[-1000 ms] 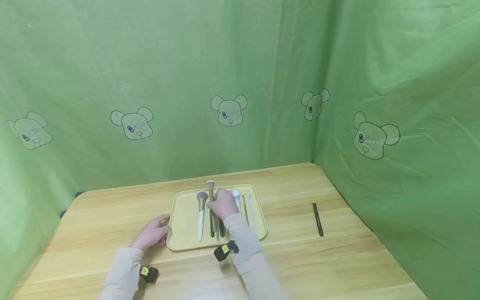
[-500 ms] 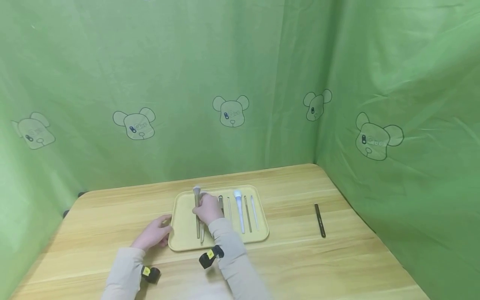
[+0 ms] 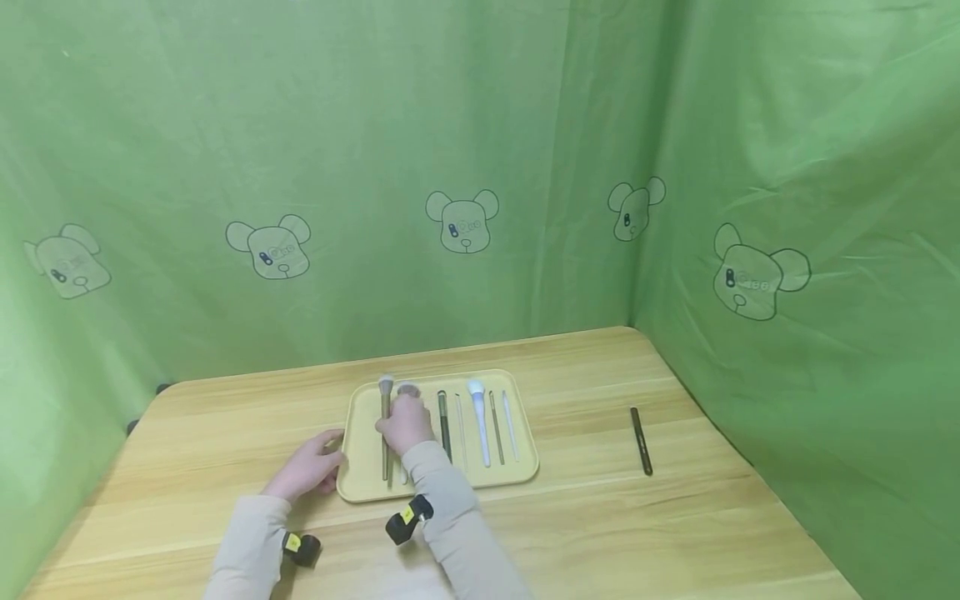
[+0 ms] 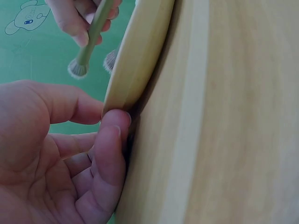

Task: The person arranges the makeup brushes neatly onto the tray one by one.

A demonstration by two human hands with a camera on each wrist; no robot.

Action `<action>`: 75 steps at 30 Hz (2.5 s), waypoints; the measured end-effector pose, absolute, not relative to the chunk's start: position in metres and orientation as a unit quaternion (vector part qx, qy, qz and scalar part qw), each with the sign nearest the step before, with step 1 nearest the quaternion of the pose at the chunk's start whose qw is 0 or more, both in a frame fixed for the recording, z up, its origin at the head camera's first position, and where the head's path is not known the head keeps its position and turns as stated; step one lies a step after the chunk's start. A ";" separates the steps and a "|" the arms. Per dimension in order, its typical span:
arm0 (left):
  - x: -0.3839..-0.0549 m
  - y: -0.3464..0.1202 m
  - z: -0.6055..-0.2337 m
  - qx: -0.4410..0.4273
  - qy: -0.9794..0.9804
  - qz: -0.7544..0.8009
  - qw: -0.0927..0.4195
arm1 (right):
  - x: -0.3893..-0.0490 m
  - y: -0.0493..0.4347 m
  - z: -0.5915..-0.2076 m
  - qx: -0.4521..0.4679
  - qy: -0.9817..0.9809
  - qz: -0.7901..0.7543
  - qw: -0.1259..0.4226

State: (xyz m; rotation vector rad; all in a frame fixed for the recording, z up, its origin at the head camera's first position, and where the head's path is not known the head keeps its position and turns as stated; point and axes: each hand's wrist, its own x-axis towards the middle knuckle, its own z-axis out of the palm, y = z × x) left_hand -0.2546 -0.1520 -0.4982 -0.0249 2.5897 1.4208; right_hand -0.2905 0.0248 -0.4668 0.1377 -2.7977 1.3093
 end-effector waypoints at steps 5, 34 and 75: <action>-0.254 -0.151 -0.496 -0.008 0.875 0.475 0.095 | -0.288 0.020 -0.465 0.051 -0.922 0.381 0.045; -0.252 -0.151 -0.497 -0.004 0.879 0.469 0.086 | -0.290 -0.008 -0.466 0.066 -0.976 0.194 0.071; -0.253 -0.152 -0.498 -0.012 0.877 0.472 0.091 | -0.292 -0.015 -0.472 0.088 -0.982 0.134 0.096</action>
